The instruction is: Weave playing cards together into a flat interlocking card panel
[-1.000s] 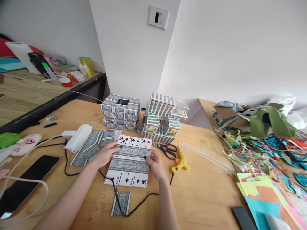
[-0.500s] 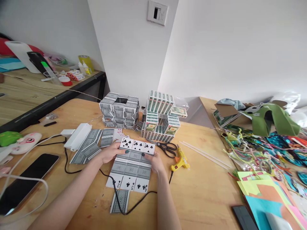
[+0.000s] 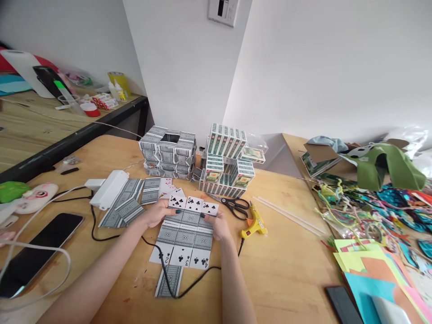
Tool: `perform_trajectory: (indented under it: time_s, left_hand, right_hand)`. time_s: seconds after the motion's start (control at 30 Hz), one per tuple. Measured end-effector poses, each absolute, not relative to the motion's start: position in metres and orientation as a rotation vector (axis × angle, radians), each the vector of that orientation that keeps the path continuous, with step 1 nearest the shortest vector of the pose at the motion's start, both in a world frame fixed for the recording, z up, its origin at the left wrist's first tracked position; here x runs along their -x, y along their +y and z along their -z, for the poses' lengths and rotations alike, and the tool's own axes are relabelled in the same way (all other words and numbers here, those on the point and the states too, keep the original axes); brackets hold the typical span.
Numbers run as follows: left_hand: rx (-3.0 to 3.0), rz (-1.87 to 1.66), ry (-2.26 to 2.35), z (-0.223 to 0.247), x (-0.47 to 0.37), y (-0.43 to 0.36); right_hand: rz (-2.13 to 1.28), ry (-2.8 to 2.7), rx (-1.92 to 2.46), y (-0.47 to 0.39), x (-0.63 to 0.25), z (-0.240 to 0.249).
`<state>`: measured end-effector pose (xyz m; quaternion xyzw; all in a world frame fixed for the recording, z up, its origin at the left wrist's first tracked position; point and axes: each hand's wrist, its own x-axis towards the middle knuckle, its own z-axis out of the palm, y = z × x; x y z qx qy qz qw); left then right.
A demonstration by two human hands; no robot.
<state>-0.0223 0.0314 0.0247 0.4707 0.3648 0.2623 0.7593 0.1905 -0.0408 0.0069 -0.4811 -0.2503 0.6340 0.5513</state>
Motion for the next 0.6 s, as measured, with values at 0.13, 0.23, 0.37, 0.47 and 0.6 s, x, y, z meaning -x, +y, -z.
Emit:
perform_trajectory:
  time_s: [0.13,0.23,0.37,0.47,0.6]
  left_hand:
    - [-1.083,-0.559,0.823,-0.029,0.024,0.031]
    - [-1.147,-0.597,0.828,-0.037,0.025,0.032]
    - [-1.217,-0.734,0.887,-0.053,0.022,0.032]
    - [-1.368,-0.851,0.968,-0.065,0.021,0.029]
    - [-1.537,-0.907,0.944,-0.075,0.023,0.022]
  right_hand:
    - [-1.509,-0.618,1.152,-0.041,-0.191,-0.011]
    - [-1.444,-0.686,1.157,-0.038,-0.193,-0.023]
    - [-1.271,-0.812,1.174,-0.033,-0.196,-0.046]
    - [-1.081,-0.911,1.211,-0.035,-0.195,-0.063]
    - [-0.915,-1.034,1.23,-0.044,-0.19,-0.077]
